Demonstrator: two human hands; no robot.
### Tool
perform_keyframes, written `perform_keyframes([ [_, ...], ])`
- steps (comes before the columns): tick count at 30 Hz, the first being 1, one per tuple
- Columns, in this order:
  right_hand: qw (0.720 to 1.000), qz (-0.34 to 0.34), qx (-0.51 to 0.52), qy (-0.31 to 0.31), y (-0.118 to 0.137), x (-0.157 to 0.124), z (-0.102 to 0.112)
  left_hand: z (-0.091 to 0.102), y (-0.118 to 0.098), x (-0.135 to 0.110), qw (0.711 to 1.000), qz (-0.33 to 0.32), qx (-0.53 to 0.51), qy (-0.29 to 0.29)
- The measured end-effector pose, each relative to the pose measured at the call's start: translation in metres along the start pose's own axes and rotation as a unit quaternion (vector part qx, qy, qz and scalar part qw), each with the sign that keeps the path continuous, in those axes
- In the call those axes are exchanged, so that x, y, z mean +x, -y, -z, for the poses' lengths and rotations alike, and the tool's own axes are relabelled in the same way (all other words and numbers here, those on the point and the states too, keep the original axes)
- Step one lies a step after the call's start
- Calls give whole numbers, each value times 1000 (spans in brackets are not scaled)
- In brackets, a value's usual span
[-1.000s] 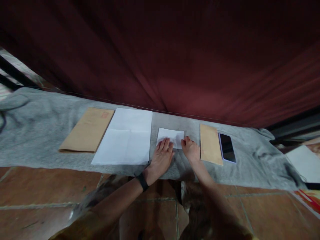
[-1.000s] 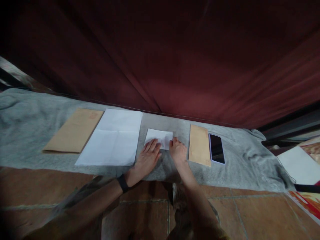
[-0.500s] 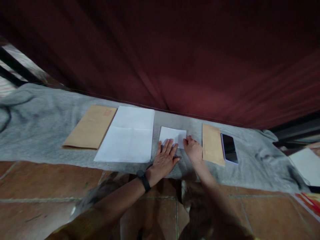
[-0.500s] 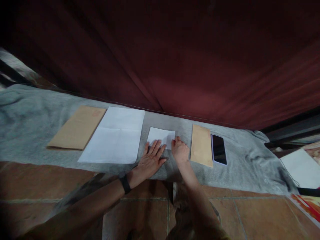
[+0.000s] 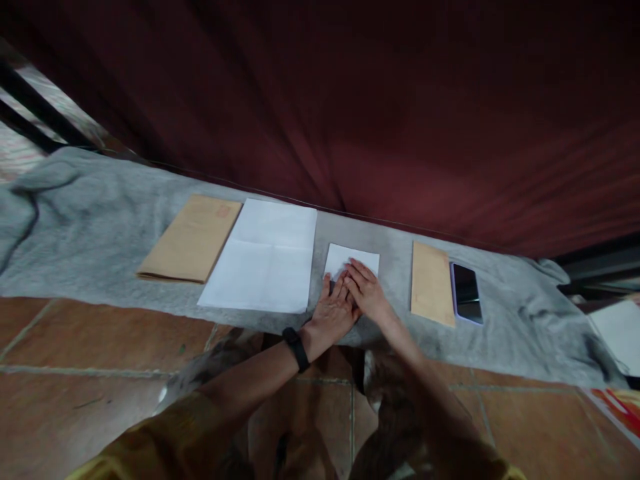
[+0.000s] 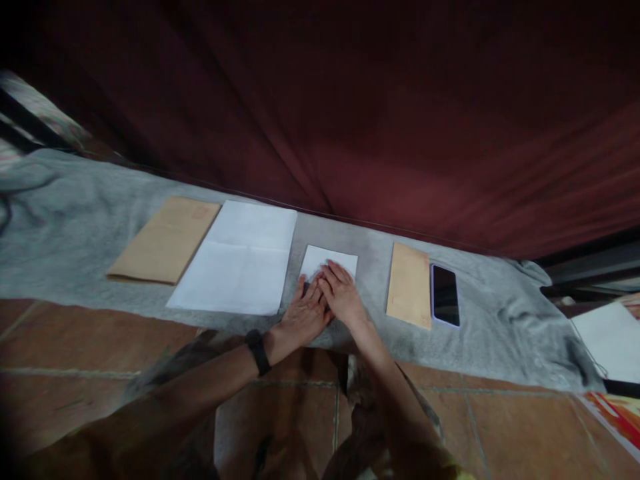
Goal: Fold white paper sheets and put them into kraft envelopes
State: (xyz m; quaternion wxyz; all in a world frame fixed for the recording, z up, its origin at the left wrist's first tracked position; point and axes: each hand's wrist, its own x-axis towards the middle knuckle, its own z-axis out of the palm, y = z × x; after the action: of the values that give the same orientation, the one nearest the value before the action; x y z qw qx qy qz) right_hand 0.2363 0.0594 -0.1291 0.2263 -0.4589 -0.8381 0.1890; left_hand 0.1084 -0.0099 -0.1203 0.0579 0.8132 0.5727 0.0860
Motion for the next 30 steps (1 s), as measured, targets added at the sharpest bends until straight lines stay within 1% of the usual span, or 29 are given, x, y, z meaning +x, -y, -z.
perform_keyframes([
  [3, 999, -4, -33, 27, -1, -3, -6, 1, -1, 0, 1000, -1, -1, 7],
  [6, 997, -10, -57, 50, -4, -4, -5, 2, -3, -1, 1000, -2, 0, 16],
  [9, 995, -17, -78, 56, -5, -5, -2, 3, -6, -2, 1000, 5, 4, 20],
  [13, 992, -31, -110, 59, -7, -8, -2, 5, -10, -3, 999, 36, 19, 22],
  [18, 987, -33, -153, 42, -16, -16, -3, 6, -12, -5, 997, 58, 28, 33],
  [21, 984, -28, -174, 24, -23, -21, -2, 5, -11, -8, 997, 73, 25, 29],
  [27, 980, -50, -195, 2, -28, -27, 1, -1, -2, -11, 994, 102, 28, 16],
  [30, 980, -60, -192, -5, -29, -29, 3, 2, 4, -13, 993, 114, 26, 6],
])
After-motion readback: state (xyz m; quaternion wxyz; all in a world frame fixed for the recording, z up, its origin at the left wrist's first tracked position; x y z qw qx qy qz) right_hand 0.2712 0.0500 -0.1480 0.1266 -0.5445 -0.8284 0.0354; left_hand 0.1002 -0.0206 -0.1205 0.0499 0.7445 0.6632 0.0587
